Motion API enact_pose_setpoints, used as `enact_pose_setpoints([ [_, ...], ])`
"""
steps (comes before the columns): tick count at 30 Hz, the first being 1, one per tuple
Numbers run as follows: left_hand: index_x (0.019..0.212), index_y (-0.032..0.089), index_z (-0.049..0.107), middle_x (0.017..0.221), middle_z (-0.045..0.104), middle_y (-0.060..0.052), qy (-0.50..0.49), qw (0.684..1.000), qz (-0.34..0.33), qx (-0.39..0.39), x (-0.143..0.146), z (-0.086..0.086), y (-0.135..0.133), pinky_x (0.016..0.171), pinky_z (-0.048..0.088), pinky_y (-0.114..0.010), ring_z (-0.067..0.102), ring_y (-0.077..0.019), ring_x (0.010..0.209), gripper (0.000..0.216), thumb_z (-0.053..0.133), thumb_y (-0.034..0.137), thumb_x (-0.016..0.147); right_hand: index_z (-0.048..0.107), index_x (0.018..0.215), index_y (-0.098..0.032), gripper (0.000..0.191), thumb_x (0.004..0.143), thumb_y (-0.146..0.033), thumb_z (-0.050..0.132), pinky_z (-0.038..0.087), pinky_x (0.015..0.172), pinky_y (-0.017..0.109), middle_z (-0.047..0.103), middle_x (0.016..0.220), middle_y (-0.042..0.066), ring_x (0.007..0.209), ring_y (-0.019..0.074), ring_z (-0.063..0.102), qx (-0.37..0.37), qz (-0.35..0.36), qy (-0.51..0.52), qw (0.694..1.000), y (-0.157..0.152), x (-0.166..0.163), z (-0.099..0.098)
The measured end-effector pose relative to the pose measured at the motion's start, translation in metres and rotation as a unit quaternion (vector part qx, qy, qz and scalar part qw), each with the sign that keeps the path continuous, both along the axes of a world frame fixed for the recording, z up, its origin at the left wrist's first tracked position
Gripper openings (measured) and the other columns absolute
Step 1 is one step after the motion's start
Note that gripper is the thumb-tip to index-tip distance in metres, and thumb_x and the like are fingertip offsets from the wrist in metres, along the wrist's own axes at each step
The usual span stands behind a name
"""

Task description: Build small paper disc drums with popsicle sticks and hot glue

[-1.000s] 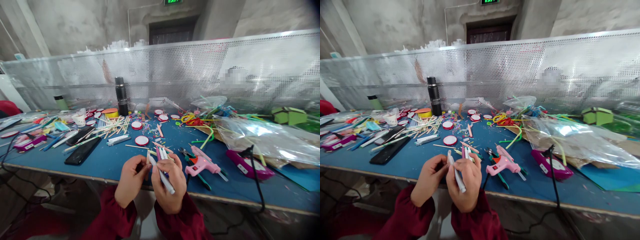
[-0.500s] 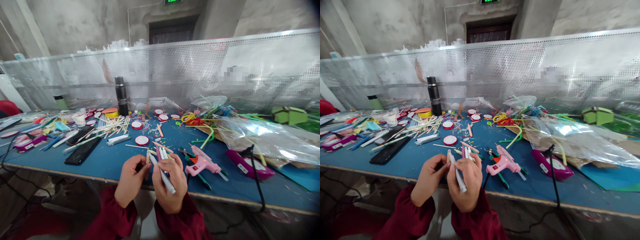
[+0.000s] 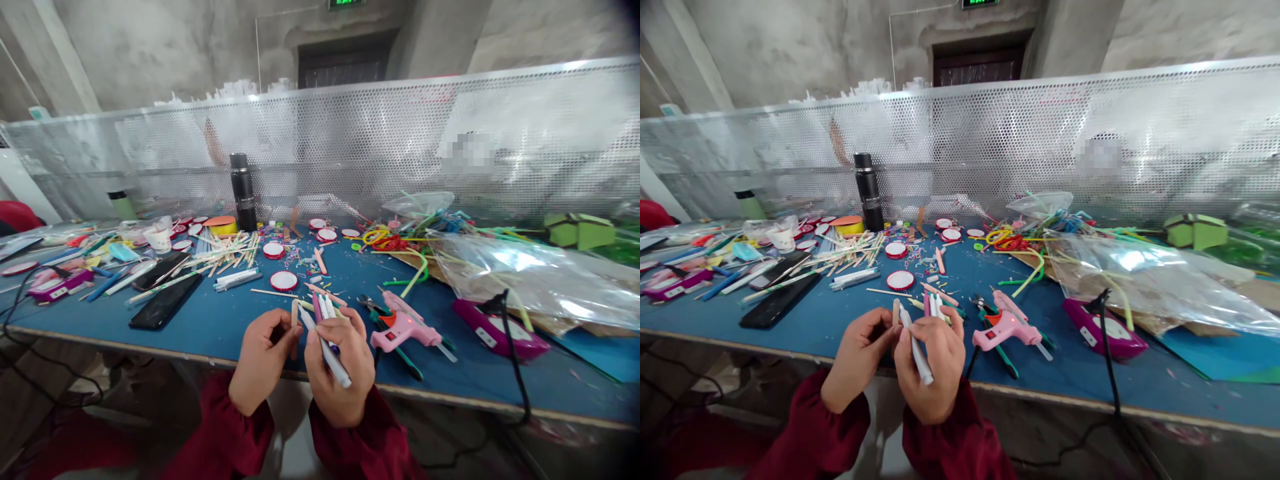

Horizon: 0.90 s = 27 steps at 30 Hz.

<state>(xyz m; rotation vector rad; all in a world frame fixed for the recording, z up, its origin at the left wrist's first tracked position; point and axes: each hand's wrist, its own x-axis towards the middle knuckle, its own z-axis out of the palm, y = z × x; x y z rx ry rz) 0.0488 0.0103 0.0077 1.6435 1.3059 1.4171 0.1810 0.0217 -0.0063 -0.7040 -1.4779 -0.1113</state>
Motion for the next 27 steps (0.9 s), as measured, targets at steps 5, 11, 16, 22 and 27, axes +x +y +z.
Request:
enact_pose_setpoints([
  [5,0.072,0.017,0.059,0.064,0.053,0.004,0.004,1.0,0.003,0.002,-0.0001,-0.0001,0.0002,0.06,0.037,-0.023,0.047,-0.0111,0.061,0.026,0.062,0.034,0.091,0.055,0.088,-0.024,0.015,0.085,-0.011,0.062,0.048,0.1,0.051,0.067,0.076,-0.003,0.073,0.0168,0.068,0.002,0.001,0.004,1.0,0.0002,-0.0006,0.0007],
  [11,0.07,0.018,0.058,0.064,0.052,0.004,0.014,1.0,0.005,0.005,-0.0002,0.0001,0.0001,0.061,0.037,-0.023,0.046,-0.0116,0.062,0.026,0.063,0.034,0.09,0.055,0.089,-0.023,0.015,0.086,-0.01,0.062,0.048,0.1,0.049,0.067,0.077,-0.003,0.074,0.0158,0.068,0.0,-0.002,0.003,1.0,-0.0002,-0.0015,0.0029],
  [16,0.07,0.018,0.059,0.063,0.053,0.003,0.016,1.0,0.007,0.004,0.0001,0.0007,-0.0001,0.061,0.037,-0.023,0.047,-0.0119,0.062,0.025,0.062,0.033,0.09,0.055,0.088,-0.023,0.015,0.085,-0.01,0.062,0.048,0.1,0.049,0.066,0.075,-0.003,0.073,0.0163,0.068,0.004,-0.004,0.005,1.0,0.0,-0.0013,0.0028],
  [22,0.071,0.018,0.06,0.064,0.054,0.003,0.02,1.0,0.004,0.005,0.0001,0.0004,0.0001,0.061,0.037,-0.023,0.047,-0.0121,0.063,0.024,0.062,0.032,0.09,0.056,0.089,-0.023,0.015,0.085,-0.01,0.062,0.048,0.1,0.049,0.067,0.077,-0.003,0.075,0.0162,0.069,0.002,-0.003,0.001,1.0,0.0002,-0.0011,0.002],
  [27,0.069,0.018,0.059,0.065,0.053,0.003,0.028,0.999,0.013,0.015,0.0,0.0,0.0009,0.062,0.038,-0.024,0.047,-0.0129,0.065,0.024,0.063,0.032,0.089,0.055,0.089,-0.023,0.016,0.084,-0.01,0.063,0.048,0.101,0.049,0.067,0.078,-0.003,0.076,0.016,0.069,0.003,0.001,0.002,1.0,0.0003,-0.0011,0.0017],
])
